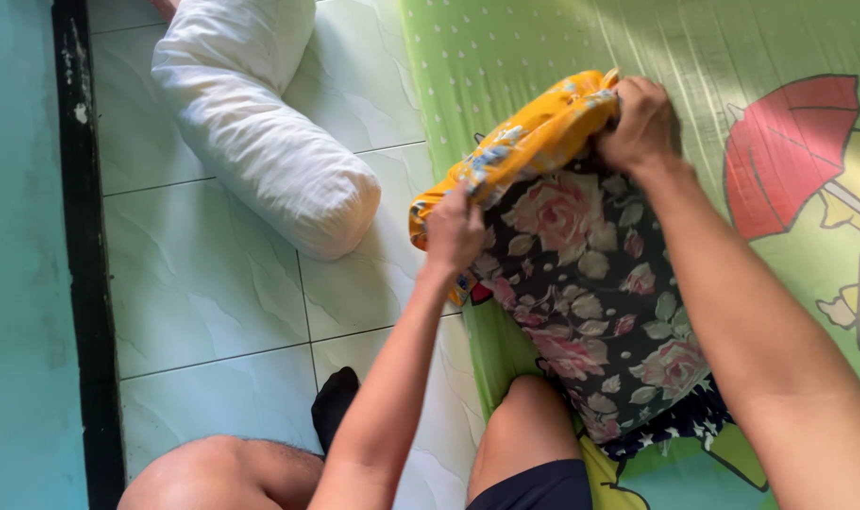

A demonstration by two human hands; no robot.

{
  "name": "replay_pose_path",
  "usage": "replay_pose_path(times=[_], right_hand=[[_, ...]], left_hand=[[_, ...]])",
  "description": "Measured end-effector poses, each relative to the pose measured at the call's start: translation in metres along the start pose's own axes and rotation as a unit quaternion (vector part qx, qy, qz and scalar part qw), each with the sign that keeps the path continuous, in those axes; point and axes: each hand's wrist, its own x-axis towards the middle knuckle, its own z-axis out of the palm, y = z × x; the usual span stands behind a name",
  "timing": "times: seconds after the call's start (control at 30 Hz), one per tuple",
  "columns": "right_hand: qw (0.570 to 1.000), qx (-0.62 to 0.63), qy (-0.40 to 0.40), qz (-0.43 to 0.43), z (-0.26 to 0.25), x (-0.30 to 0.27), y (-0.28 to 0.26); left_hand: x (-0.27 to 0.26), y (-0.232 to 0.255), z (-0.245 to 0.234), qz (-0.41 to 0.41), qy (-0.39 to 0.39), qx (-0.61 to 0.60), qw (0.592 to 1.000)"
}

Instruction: The recorder sweeps a mattress with a broom before putting a clean floral pillowcase on a pillow.

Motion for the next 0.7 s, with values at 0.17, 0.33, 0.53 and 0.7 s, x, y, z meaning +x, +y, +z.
replay_pose_path(times=[0.17,0.33,0.53,0.7], right_hand=[[0.99,0.076,-0.015,-0.117,0.019,-0.043,-0.071],[0.962,-0.119,-0.142,-0.202,0.047,-0.07,-0.12],[0.962,-0.079,-0.117,-0.232,0.095,-0.08,-0.09],[0.975,0.042,-0.086,-0.198,0.089,-0.096,-0.074]], left_hand=[[0.006,0.003,0.016,-0.097,0.014,-0.063,0.993],[0.011,0.007,0.007,0.044,0.18,0.247,0.951],[-0.008,0.027,0.022,-0.008,0.097,0.041,0.994],[0.0,0.057,0.002,-0.028,0.129,-0.064,0.989]])
